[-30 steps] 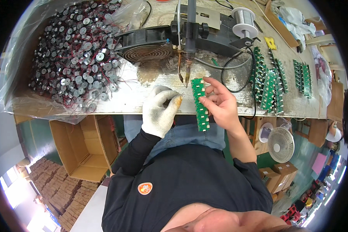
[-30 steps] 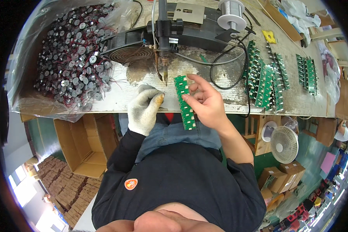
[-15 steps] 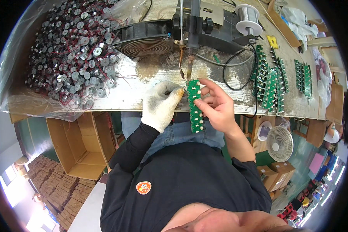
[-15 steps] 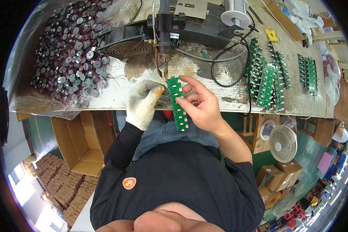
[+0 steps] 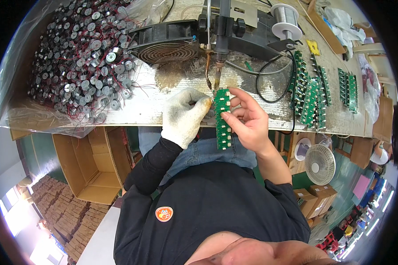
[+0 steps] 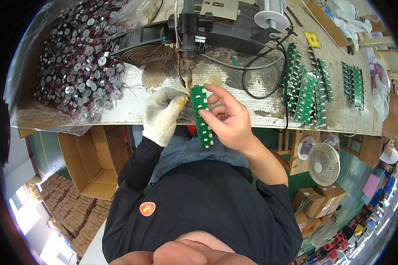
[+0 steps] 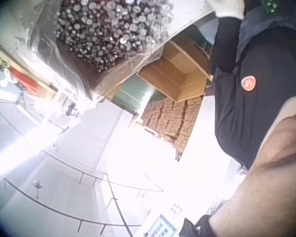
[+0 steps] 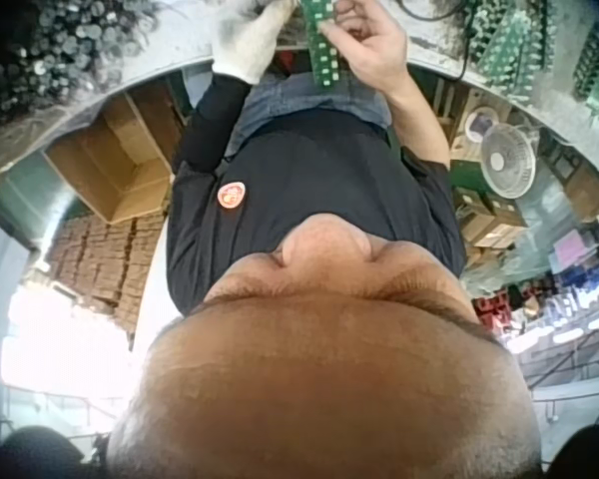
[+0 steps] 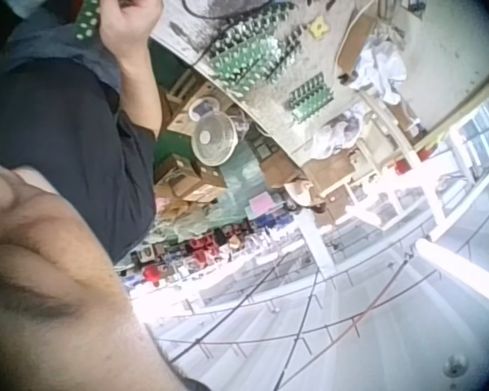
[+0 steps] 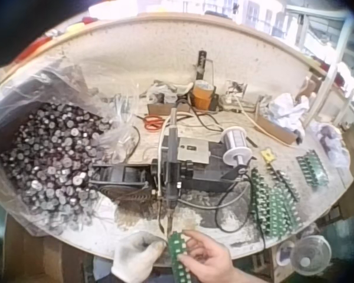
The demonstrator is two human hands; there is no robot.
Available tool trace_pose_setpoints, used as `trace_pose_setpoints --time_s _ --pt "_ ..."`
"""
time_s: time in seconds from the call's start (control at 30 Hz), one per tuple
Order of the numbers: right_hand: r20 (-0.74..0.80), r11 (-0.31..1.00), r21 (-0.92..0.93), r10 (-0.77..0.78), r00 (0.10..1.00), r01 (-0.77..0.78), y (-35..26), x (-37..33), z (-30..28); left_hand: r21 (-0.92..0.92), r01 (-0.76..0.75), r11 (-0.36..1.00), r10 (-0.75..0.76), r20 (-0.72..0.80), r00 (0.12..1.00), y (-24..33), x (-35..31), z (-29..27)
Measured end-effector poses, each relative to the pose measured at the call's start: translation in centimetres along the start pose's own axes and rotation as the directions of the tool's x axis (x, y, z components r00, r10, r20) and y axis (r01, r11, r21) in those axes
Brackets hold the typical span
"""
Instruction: The worker is soldering electronic components onto green printed circuit boards at a workstation.
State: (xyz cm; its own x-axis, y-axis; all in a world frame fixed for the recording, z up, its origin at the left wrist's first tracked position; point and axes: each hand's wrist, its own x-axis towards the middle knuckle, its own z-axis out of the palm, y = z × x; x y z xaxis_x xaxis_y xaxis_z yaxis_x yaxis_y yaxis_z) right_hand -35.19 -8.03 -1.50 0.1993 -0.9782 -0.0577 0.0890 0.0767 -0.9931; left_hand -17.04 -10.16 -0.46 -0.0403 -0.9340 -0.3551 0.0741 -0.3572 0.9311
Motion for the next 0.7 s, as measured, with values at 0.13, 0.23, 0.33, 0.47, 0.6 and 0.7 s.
trace_pose_setpoints --time_s 0.13,0.23,0.33,0.47,0.6,0.7 --pt "-0.01 1.0 0.016 -0.012 1.0 0.012 -0.1 0.1 0.2 0.142 -0.113 0.983 0.114 0.005 0.994 -0.6 0.4 -0.3" --pt "-0.021 1.0 0.021 -0.022 1.0 0.022 0.0 0.1 0.2 0.087 -0.086 0.993 0.086 0.005 0.996 0.1 0.2 0.0" --pt "-0.028 0.999 0.033 -0.024 0.999 0.025 -0.3 0.1 0.3 0.11 -0.107 0.988 0.108 -0.004 0.994 0.2 0.2 0.0" --pt "-0.009 0.999 0.029 -0.025 1.0 0.025 -0.3 0.1 0.1 0.071 -0.087 0.994 0.087 0.001 0.996 0.2 0.2 0.0" --pt "-0.015 0.999 0.019 -0.026 1.0 0.026 -0.3 0.1 0.2 0.055 -0.087 0.995 0.086 0.013 0.996 -0.6 0.3 -0.2" --pt "-0.027 1.0 0.025 -0.015 1.0 0.016 -0.1 0.0 0.3 -0.034 -0.003 0.999 0.003 -0.002 1.0 -0.6 0.2 0.1"
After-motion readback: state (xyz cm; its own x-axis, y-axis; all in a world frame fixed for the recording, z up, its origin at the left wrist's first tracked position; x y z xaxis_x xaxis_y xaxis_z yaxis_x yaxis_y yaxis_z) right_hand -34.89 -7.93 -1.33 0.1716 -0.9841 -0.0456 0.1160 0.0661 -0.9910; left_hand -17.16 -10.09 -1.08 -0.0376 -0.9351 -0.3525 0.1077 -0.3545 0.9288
